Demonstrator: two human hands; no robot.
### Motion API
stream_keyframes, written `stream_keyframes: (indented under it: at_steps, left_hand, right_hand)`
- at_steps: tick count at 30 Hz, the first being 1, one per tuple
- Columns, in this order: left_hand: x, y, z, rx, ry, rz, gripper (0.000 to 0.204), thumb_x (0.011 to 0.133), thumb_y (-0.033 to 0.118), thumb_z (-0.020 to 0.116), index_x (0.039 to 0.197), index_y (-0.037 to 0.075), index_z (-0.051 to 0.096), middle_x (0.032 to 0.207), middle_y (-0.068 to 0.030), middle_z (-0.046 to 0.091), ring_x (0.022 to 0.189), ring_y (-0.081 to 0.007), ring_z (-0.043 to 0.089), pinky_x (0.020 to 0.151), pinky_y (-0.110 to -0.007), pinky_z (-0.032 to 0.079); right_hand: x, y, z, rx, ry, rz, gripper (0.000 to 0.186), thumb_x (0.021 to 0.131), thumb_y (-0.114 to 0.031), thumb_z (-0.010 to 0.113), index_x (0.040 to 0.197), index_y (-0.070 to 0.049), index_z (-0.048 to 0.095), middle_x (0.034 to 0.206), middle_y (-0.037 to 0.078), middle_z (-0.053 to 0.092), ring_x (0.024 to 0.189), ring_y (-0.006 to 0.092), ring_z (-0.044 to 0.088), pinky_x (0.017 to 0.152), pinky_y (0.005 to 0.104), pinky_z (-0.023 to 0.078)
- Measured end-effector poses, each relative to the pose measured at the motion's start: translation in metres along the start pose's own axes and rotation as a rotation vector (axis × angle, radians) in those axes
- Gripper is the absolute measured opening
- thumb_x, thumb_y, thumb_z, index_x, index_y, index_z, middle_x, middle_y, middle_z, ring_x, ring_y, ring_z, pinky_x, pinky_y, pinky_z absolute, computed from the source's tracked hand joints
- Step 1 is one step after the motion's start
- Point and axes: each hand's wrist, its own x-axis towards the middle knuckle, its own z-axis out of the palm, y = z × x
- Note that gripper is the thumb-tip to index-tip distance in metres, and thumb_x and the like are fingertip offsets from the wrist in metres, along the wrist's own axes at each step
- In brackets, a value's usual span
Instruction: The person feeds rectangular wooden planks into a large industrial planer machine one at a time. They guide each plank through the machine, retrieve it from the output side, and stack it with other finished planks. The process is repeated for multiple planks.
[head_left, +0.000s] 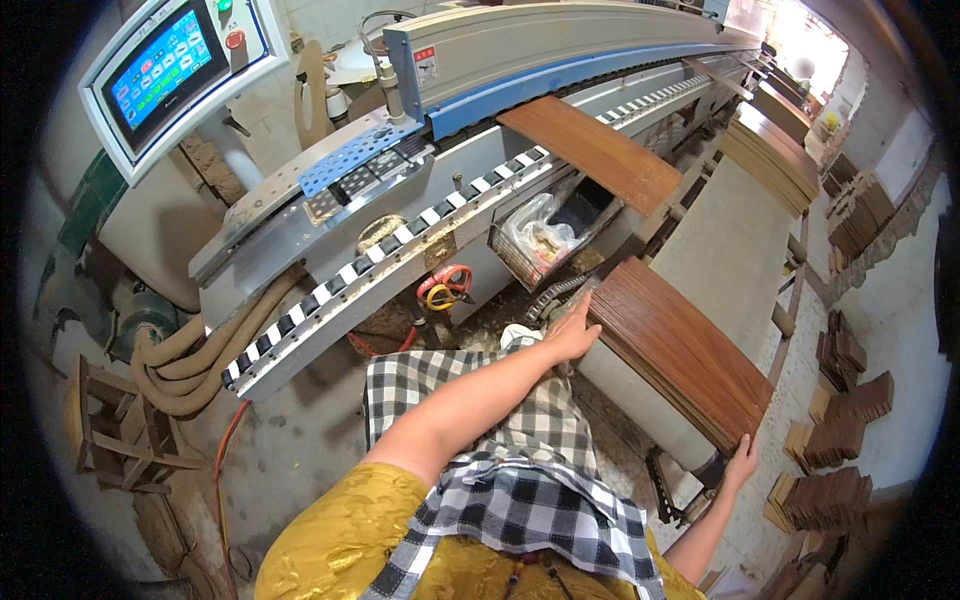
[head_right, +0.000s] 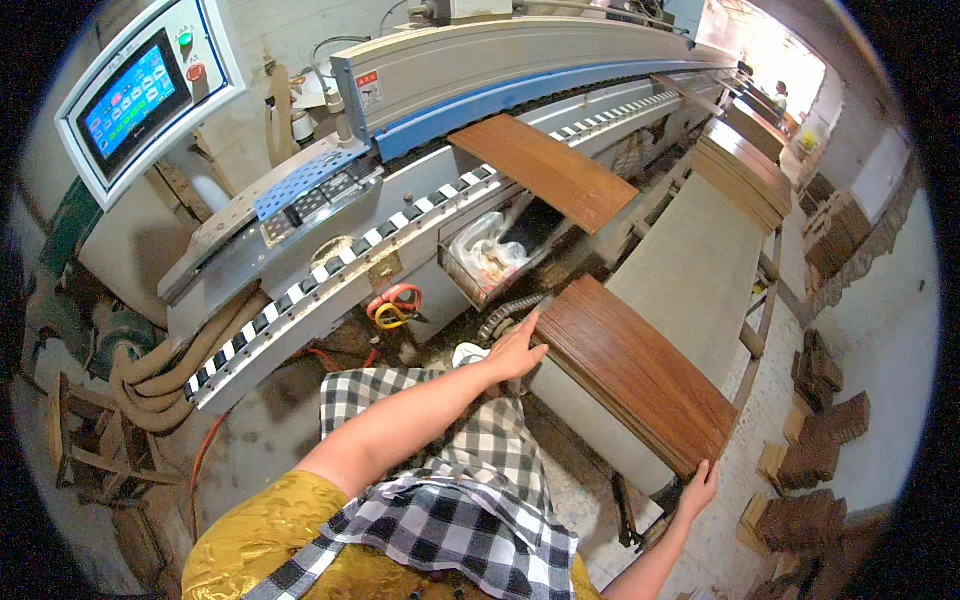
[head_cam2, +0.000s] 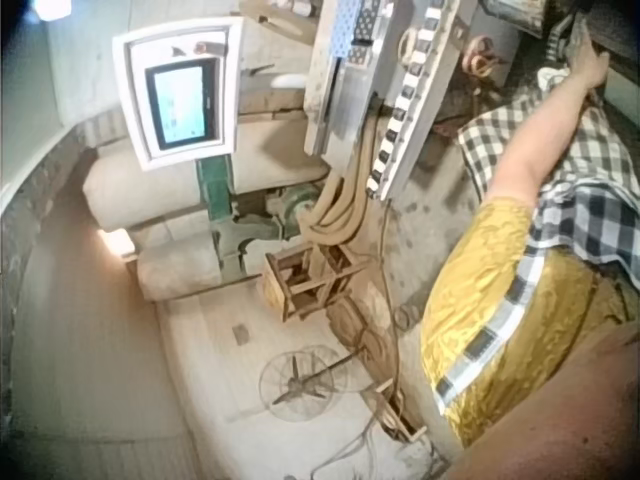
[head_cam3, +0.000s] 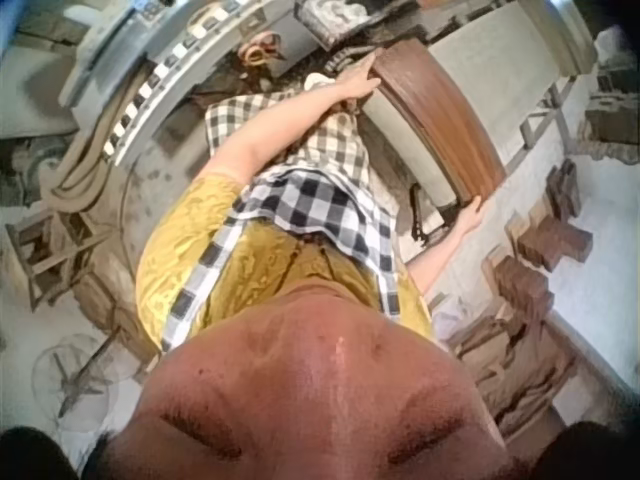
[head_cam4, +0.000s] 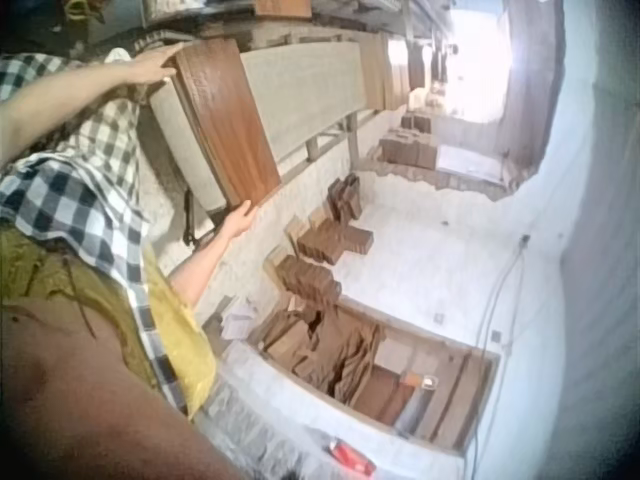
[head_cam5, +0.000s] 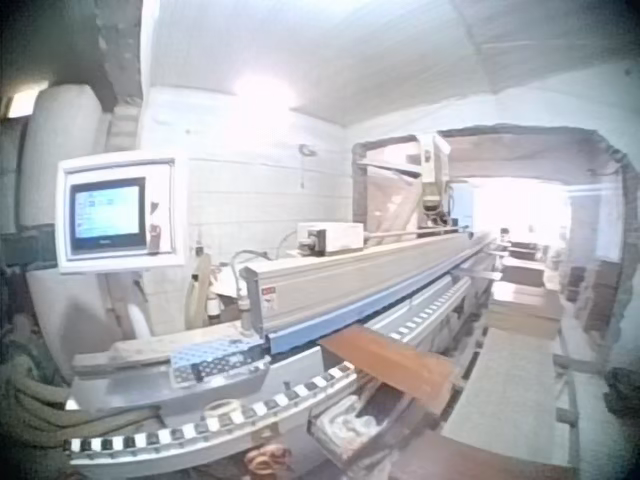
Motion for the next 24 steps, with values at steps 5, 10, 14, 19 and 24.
stream_keyframes:
  at_steps: [5, 10, 14, 19, 24]
  left_hand:
    - [-0.023, -0.001, -0.009, -0.056, 0.041, -0.061, 0.064, 0.082, 0.029, 0.053, 0.133, 0.001, 0.026, 0.133, -0.0179, 0.036, 0.122, -0.0311, 0.036, 0.100, -0.036, 0.030]
    - [-0.058, -0.030, 0.001, -0.539, 0.296, -0.149, 0.038, 0.081, 0.018, 0.061, 0.107, -0.001, 0.041, 0.100, -0.0166, 0.055, 0.093, -0.0236, 0.055, 0.079, -0.034, 0.046]
    - [-0.094, -0.036, -0.010, -0.963, 0.291, -0.385, 0.026, 0.083, 0.009, 0.058, 0.100, -0.001, 0.041, 0.086, -0.0107, 0.058, 0.073, -0.0148, 0.059, 0.061, -0.025, 0.050]
    - [-0.142, -0.022, -0.068, -0.970, 0.491, -0.160, 0.030, 0.084, 0.008, 0.056, 0.107, 0.000, 0.038, 0.080, -0.0093, 0.058, 0.069, -0.0141, 0.059, 0.058, -0.025, 0.050]
    - [-0.168, -0.013, -0.134, -0.964, 0.789, -0.029, 0.031, 0.085, 0.010, 0.054, 0.108, 0.000, 0.036, 0.076, -0.0080, 0.058, 0.056, -0.0117, 0.055, 0.051, -0.023, 0.047]
  right_hand:
    - [-0.011, 0.038, -0.019, 0.038, 0.048, 0.057, 0.040, 0.089, -0.031, 0.047, 0.100, 0.005, 0.061, 0.097, 0.015, 0.063, 0.089, 0.0243, 0.058, 0.080, 0.0307, 0.043]
    - [-0.040, 0.021, -0.047, 0.401, -0.012, 0.444, 0.052, 0.088, -0.046, 0.043, 0.071, -0.002, 0.064, 0.060, 0.005, 0.059, 0.051, 0.0112, 0.052, 0.048, 0.0240, 0.039]
    - [-0.064, -0.025, -0.042, 0.625, -0.175, 0.448, 0.046, 0.085, -0.047, 0.049, 0.086, -0.003, 0.062, 0.082, 0.007, 0.061, 0.072, 0.0148, 0.057, 0.064, 0.0274, 0.044]
    - [-0.071, -0.055, -0.022, 0.679, -0.428, 0.234, 0.038, 0.088, -0.034, 0.050, 0.102, 0.000, 0.056, 0.099, 0.008, 0.058, 0.087, 0.0177, 0.056, 0.076, 0.0318, 0.045]
    - [-0.100, -0.134, 0.036, 0.917, -0.481, 0.170, 0.034, 0.088, -0.032, 0.050, 0.099, -0.001, 0.056, 0.096, 0.007, 0.058, 0.086, 0.0163, 0.056, 0.077, 0.0304, 0.044]
